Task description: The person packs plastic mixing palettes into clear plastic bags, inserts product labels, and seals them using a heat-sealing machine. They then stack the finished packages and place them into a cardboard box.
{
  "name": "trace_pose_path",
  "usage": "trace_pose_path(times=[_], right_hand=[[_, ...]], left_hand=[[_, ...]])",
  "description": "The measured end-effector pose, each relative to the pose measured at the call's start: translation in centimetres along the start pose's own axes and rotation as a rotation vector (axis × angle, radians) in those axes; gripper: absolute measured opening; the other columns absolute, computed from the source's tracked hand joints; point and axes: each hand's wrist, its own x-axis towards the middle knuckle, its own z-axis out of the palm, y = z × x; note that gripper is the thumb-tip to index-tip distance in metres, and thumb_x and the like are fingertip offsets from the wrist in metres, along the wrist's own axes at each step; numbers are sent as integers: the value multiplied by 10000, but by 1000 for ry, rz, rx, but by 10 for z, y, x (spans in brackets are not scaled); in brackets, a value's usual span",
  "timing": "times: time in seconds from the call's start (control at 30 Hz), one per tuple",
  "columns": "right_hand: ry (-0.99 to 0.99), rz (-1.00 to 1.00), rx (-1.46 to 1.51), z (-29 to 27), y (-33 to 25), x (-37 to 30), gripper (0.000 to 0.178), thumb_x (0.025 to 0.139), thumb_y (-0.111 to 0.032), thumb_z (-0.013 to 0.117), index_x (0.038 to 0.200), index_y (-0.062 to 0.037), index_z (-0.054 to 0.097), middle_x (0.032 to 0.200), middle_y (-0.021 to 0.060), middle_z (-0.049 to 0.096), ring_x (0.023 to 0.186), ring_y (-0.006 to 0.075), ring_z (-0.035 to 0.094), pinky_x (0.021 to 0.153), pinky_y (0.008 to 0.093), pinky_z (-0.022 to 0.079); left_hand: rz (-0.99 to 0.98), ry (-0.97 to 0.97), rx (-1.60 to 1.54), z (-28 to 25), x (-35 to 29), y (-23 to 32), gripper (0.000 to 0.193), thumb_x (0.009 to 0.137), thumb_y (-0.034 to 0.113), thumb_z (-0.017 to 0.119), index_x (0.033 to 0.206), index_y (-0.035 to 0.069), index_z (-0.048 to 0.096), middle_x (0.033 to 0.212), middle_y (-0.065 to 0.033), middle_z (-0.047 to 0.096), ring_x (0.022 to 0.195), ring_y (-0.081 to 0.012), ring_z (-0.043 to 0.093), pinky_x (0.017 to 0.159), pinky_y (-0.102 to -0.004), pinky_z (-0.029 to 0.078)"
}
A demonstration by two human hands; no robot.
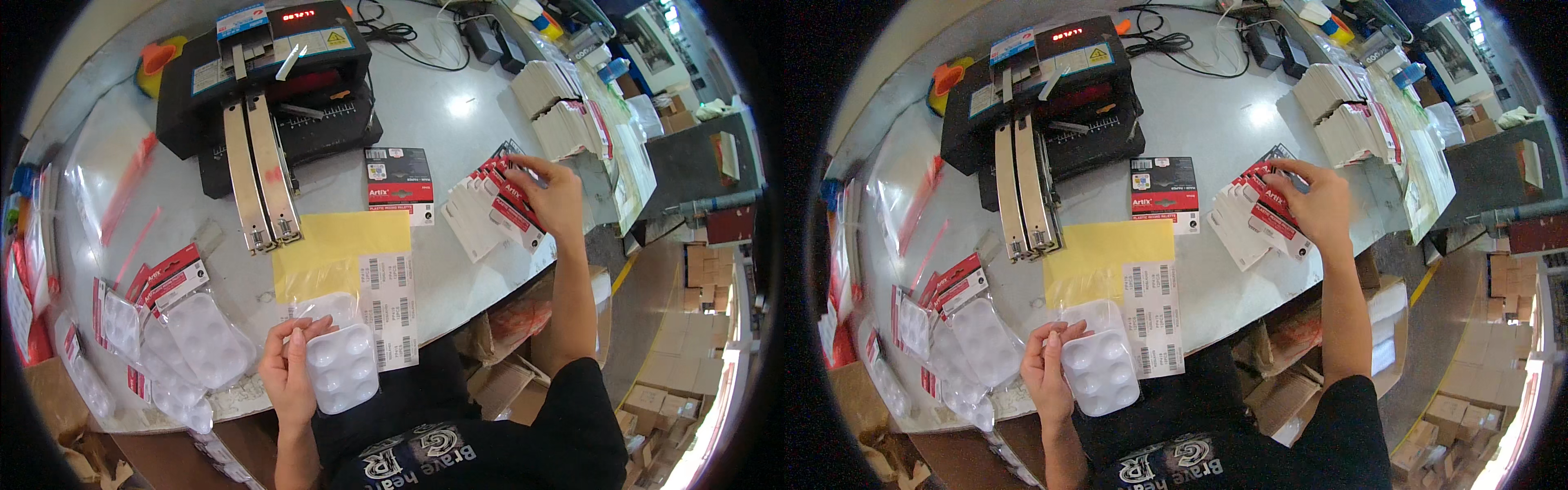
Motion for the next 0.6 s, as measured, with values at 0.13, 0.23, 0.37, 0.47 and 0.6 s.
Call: trace_pose_path(times=[0.13,0.23,0.37,0.47,0.6], right_hand=[[109,-115,-104,-3,12,-12,736,570,-367,878,1135,28,620,1036,199,681,960,307,664,866,355,506],[-126,-147,-212,-5,27,-13,1050,442,-439,916,1271,28,471,1211,171,562,1062,329,605,942,400,468],[-217,-58,-273,-5,36,-9,1109,409,-502,903,1273,14,436,1240,152,482,1124,332,547,940,435,446],[-194,-18,-356,-3,33,-10,1108,384,-539,894,1252,-15,448,1208,130,512,1082,316,567,877,495,436],[-132,8,-331,-1,28,-15,1098,382,-521,904,1243,-13,449,1168,131,545,1058,317,582,886,491,435]], left_hand=[[21,4,11,-5,-1,-4,225,984,160,461,1062,-43,522,998,-230,676,877,-272,673,831,-345,504],[8,-3,14,-5,0,-7,220,985,158,459,1060,-39,523,992,-222,678,879,-269,672,829,-345,504],[-2,-28,-24,-1,2,-9,219,985,156,458,1062,-38,523,987,-223,678,883,-269,670,832,-346,504],[-7,-18,-49,1,4,-7,220,984,156,461,1062,-40,522,984,-229,676,884,-274,668,838,-350,505],[13,-13,-34,1,4,-4,218,983,153,464,1062,-43,521,982,-237,674,884,-280,667,839,-358,508]])
